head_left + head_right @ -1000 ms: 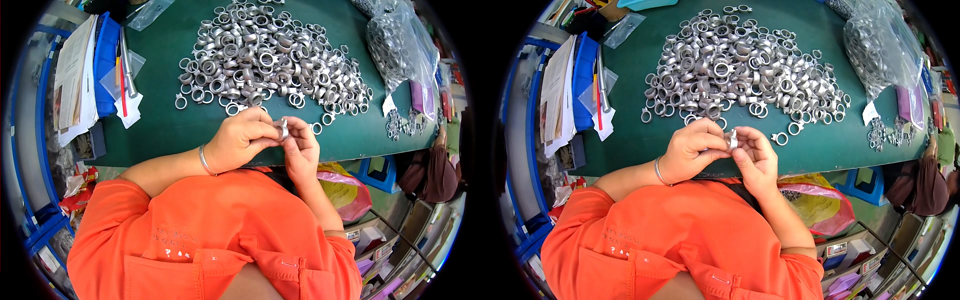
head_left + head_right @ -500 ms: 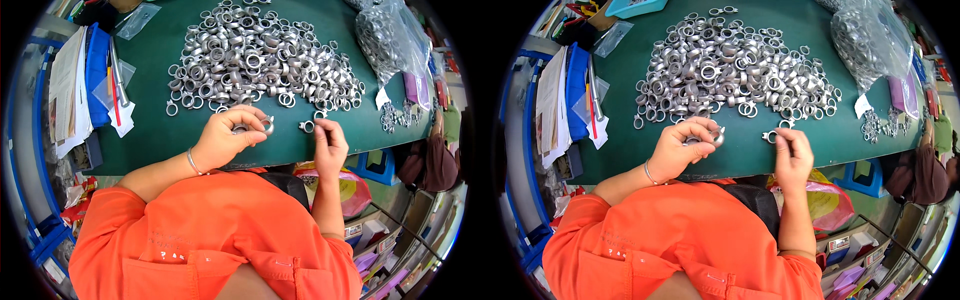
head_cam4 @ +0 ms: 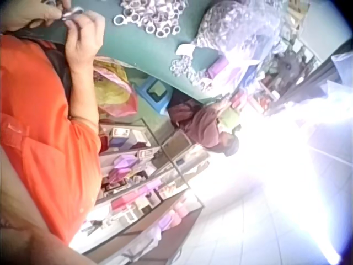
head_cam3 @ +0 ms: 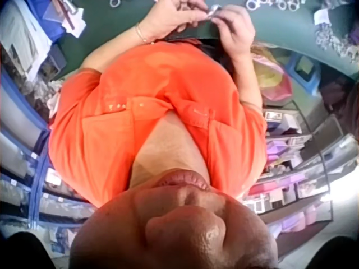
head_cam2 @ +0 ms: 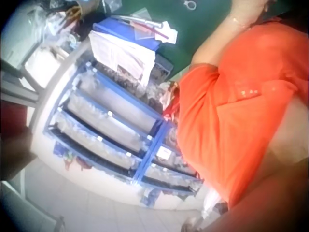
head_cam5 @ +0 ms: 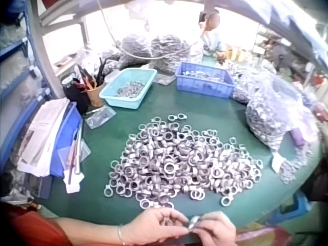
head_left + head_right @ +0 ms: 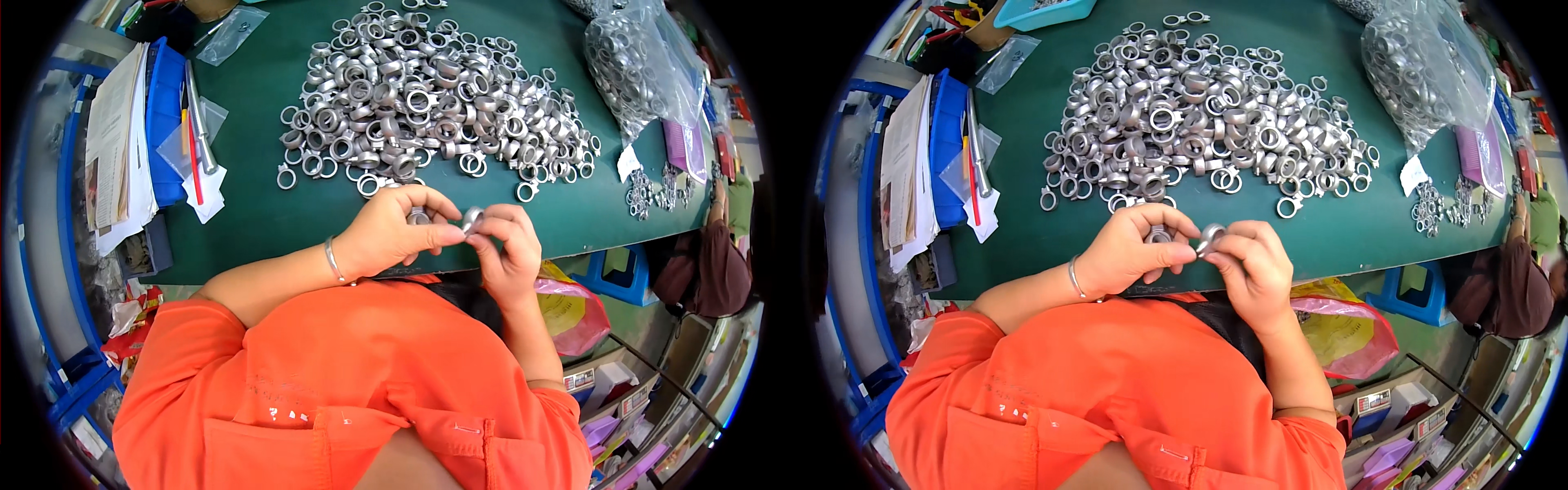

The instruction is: The person picks up metal rings from a pile on a green table, rotates them by hand, and places them into a pink bag.

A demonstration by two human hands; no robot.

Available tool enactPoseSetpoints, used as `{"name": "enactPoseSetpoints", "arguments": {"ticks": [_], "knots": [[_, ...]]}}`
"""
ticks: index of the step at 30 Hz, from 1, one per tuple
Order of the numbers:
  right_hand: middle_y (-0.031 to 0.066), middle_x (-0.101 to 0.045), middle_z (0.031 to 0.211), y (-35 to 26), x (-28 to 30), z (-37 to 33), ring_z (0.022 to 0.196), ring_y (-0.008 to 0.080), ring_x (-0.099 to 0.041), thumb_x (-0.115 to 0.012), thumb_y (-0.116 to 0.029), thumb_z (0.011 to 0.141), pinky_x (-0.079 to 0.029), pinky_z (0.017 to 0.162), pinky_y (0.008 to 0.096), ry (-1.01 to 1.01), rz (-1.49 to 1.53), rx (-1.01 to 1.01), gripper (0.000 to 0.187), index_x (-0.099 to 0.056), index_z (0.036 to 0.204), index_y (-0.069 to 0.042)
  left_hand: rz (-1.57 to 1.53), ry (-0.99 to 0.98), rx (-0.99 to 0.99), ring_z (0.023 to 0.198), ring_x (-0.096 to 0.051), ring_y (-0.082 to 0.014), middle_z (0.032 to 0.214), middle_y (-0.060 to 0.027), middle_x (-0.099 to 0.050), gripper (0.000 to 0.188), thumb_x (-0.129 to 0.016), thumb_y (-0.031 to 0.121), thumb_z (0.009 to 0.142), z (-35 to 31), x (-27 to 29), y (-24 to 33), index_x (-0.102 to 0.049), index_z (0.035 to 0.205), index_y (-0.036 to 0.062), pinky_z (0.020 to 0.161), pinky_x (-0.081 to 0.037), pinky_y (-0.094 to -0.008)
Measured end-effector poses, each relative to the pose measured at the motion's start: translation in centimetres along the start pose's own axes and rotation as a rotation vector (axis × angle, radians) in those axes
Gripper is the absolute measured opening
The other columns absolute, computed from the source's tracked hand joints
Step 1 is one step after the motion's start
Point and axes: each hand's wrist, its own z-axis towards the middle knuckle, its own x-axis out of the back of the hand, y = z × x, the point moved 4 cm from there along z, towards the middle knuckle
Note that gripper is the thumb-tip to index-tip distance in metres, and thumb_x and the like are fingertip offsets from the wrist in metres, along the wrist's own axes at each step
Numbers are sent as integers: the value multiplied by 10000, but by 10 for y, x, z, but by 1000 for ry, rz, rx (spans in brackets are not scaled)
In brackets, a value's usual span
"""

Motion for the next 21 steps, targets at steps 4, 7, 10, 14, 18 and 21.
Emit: {"name": "enactPoseSetpoints", "arguments": {"ticks": [4, 7, 10, 14, 18, 21], "knots": [[79, -575, 894, 3, -15, -6, 752, 135, -573, -611, 55, 789, -471, 635, 236, 92, 460, -184, 238, -535, 1008, 1, 484, 65, -597, 690, -548, -104, 787, -34, -586, 138, -707, 34, 730, -1, 0, 13, -634, 846, 14, 542, -425, -220], [99, -554, 1019, 13, -17, -12, 859, 123, -569, -544, 35, 850, -486, 703, 231, -94, 683, -474, 251, -493, 1095, 20, 521, 83, -618, 739, -551, -120, 799, -37, -587, 132, -711, 3, 705, -4, 2, 11, -639, 814, 27, 616, -434, -253], [125, -554, 1062, 8, -21, -9, 915, 153, -571, -594, 52, 808, -495, 742, 244, -109, 597, -423, 269, -519, 1065, 22, 618, 116, -719, 713, -557, -113, 815, -40, -594, 159, -697, 2, 723, -5, 2, 12, -620, 861, 22, 573, -434, -236], [139, -581, 1022, -2, -16, 1, 905, 216, -594, -682, 79, 696, -502, 749, 287, 36, 364, -70, 322, -555, 988, 32, 2, 54, -135, 640, -560, -90, 851, -43, -605, 241, -670, 24, 770, -3, 4, 4, -568, 987, 3, 474, -422, -190], [152, -621, 875, -18, -17, 12, 828, 271, -608, -697, 63, 648, -496, 719, 318, -103, 202, 80, 314, -594, 943, 26, -139, -49, 53, 625, -565, -89, 857, -71, -607, 233, -607, 93, 841, -5, 3, -3, -547, 1043, -7, 433, -412, -176], [137, -609, 839, -1, -8, 21, 759, 270, -588, -662, 43, 689, -475, 680, 321, 39, -121, 145, 230, -609, 912, 21, -369, -59, 118, 645, -576, -118, 798, -83, -581, 172, -566, 108, 859, -2, 11, -14, -557, 990, -3, 396, -397, -194]]}}
